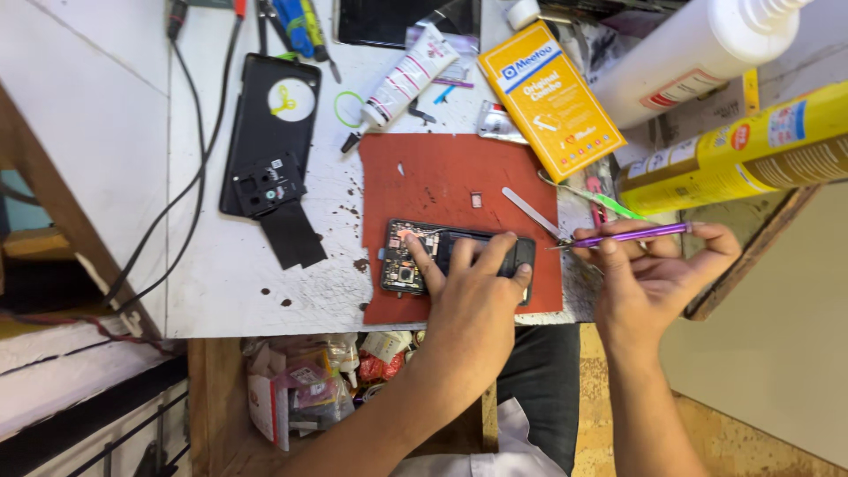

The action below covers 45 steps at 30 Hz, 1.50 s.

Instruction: The person disassembles a mobile phone using a pair of tweezers and a screwdriver to remove internal components and the battery, then begins reassembling the device by placing the motherboard and battery back into the chassis.

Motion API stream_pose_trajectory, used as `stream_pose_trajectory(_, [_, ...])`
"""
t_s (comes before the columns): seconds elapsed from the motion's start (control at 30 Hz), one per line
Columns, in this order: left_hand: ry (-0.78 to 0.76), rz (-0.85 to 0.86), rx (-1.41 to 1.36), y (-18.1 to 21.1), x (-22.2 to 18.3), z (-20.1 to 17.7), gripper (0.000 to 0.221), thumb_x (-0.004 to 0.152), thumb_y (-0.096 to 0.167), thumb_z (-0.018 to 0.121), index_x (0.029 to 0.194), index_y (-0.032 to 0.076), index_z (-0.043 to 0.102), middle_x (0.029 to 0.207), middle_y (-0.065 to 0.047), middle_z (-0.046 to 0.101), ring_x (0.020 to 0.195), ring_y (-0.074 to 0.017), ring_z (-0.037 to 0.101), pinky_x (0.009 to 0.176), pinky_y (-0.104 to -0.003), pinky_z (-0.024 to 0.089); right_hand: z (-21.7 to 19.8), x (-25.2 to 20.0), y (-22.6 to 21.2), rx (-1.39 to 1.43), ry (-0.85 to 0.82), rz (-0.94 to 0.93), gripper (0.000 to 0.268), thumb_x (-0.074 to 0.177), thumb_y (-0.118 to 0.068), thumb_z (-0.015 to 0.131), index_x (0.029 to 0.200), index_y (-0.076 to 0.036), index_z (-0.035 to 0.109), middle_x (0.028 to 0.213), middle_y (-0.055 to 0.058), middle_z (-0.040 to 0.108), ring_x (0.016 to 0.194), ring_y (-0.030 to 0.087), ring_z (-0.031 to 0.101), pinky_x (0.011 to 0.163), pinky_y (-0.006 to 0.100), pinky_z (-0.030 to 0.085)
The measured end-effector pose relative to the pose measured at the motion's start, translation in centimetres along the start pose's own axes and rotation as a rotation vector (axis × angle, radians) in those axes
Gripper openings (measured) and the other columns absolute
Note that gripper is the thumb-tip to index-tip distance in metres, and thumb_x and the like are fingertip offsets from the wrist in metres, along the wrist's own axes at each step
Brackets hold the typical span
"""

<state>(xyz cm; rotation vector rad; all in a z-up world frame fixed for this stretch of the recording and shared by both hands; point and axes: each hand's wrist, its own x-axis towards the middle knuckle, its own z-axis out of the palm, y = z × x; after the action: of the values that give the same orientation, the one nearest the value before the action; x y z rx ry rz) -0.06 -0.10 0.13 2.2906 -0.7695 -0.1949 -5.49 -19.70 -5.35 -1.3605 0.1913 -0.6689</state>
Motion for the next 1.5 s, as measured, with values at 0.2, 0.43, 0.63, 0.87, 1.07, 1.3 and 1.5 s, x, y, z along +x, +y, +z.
stream_pose_trajectory(0.2, [-0.009,-0.019,-0.004,0.1,0.2,0.2,0.025,0.087,0.011,0.064,0.106,0.01,0.08,0.133,-0.008,0.061,0.114,-0.0298,0.052,0.109,-0.086,-0.005,-0.5,-1.8,0.7,-0.098,-0.015,-0.021,0.059,0.111,0.009,0.068,0.138,-0.016,0.022,0.118,0.021,0.068,0.097,0.028,0.074,0.091,0.043,0.067])
stream_pose_trajectory(0.43, [0.02,-0.028,-0.019,0.3,0.3,0.1,0.024,0.083,0.007,0.068,0.103,0.01,0.081,0.132,-0.008,0.063,0.118,-0.0289,0.052,0.112,-0.084,-0.006,-0.1,-2.9,-0.2,-0.144,-0.07,-0.053,0.059,0.109,0.012,0.066,0.137,-0.018,0.023,0.112,0.02,0.069,0.092,0.029,0.075,0.086,0.038,0.065])
stream_pose_trajectory(0.63, [0.044,-0.03,-0.037,0.3,0.4,0.1,0.023,0.08,0.009,0.071,0.101,0.008,0.081,0.129,-0.008,0.064,0.118,-0.0284,0.053,0.109,-0.084,-0.009,-0.2,-2.8,0.3,-0.196,-0.09,-0.042,0.059,0.107,0.013,0.064,0.136,-0.017,0.022,0.112,0.021,0.068,0.093,0.027,0.074,0.086,0.035,0.064])
stream_pose_trajectory(0.87, [0.031,-0.039,-0.032,0.3,0.3,0.0,0.023,0.084,0.011,0.07,0.103,0.008,0.081,0.129,-0.008,0.064,0.117,-0.0274,0.053,0.111,-0.084,-0.007,-0.2,-3.0,0.5,-0.212,-0.097,-0.033,0.059,0.107,0.012,0.065,0.135,-0.017,0.022,0.112,0.02,0.069,0.095,0.026,0.075,0.087,0.034,0.064])
stream_pose_trajectory(1.07, [0.006,-0.04,-0.036,0.3,0.3,-0.1,0.023,0.086,0.012,0.069,0.104,0.007,0.08,0.13,-0.008,0.063,0.118,-0.028,0.053,0.11,-0.084,-0.007,-0.2,-3.0,0.5,-0.268,-0.096,-0.044,0.059,0.108,0.011,0.067,0.134,-0.017,0.022,0.111,0.02,0.069,0.094,0.023,0.073,0.085,0.029,0.061])
stream_pose_trajectory(1.3, [-0.005,-0.043,-0.03,0.2,0.3,0.0,0.025,0.086,0.011,0.067,0.107,0.008,0.08,0.132,-0.008,0.063,0.119,-0.0287,0.052,0.112,-0.083,-0.006,2.1,-2.1,-2.4,-0.522,-0.275,-0.276,0.058,0.103,0.012,0.063,0.125,-0.016,0.018,0.116,0.023,0.066,0.095,0.025,0.076,0.082,0.029,0.068])
stream_pose_trajectory(1.5, [-0.005,-0.045,-0.036,0.2,0.2,0.0,0.022,0.087,0.009,0.066,0.104,0.009,0.08,0.133,-0.008,0.062,0.121,-0.0292,0.052,0.111,-0.083,-0.007,4.1,-1.2,-4.9,-0.851,-0.359,-0.468,0.068,0.084,0.007,0.086,0.108,-0.009,0.024,0.096,0.021,0.067,0.081,0.027,0.075,0.072,0.031,0.062])
